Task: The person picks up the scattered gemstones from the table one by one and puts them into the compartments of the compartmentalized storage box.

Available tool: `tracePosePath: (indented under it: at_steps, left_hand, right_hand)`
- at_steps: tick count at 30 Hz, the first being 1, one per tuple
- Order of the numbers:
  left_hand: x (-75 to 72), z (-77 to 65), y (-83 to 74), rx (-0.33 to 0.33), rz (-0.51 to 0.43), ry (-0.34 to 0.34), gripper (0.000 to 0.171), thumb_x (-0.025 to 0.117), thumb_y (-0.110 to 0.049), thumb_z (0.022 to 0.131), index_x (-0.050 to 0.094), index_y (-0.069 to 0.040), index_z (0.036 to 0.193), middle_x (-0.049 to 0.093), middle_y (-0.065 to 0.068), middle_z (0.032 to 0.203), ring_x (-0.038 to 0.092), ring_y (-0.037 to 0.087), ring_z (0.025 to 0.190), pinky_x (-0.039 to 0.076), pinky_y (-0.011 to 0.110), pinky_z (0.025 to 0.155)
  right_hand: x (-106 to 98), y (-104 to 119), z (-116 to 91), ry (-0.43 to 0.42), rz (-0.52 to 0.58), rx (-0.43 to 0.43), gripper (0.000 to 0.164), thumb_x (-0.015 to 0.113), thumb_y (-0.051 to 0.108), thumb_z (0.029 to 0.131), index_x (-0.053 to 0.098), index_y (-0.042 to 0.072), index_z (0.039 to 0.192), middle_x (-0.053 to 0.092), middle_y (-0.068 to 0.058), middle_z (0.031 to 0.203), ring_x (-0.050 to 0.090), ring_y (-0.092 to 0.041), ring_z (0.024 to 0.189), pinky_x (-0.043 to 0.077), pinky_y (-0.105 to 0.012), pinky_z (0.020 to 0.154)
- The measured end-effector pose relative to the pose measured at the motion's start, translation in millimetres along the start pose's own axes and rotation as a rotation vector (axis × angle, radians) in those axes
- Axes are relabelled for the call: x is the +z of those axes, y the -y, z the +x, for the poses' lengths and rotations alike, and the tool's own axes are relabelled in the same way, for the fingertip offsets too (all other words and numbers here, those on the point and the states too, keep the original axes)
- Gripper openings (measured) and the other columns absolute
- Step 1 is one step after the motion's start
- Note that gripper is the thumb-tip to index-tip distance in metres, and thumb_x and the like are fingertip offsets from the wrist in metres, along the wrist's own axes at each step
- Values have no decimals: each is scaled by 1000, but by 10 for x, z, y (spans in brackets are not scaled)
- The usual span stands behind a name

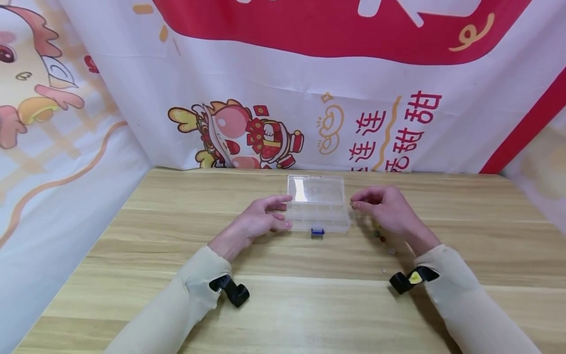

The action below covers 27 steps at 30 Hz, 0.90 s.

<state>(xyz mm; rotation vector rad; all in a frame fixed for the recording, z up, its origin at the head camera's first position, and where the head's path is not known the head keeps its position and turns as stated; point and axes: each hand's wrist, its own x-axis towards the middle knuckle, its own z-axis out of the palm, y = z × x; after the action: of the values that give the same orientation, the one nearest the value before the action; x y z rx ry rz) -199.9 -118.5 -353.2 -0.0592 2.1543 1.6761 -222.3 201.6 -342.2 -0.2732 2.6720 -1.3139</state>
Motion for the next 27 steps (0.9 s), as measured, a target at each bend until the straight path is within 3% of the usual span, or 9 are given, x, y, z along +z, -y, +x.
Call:
tracePosePath:
  at_steps: [12, 27]
  left_hand:
    - [9, 20, -5, 2, 6, 5, 71, 80, -1, 90, 57, -25, 153, 54, 9, 151, 55, 28, 129, 54, 32, 99]
    - [-1, 16, -3, -4, 11, -1, 70, 81, -3, 90, 58, -27, 152, 55, 8, 151, 55, 28, 131, 54, 34, 102]
  right_hand:
    - [57, 2, -1, -11, -12, 27, 21, 70, 25, 104, 77, 14, 120, 73, -10, 115, 58, -23, 97, 48, -30, 77]
    - [138, 39, -1, -8, -48, 43, 17, 70, 22, 104, 78, 17, 118, 69, -10, 113, 54, -25, 92, 47, -29, 68]
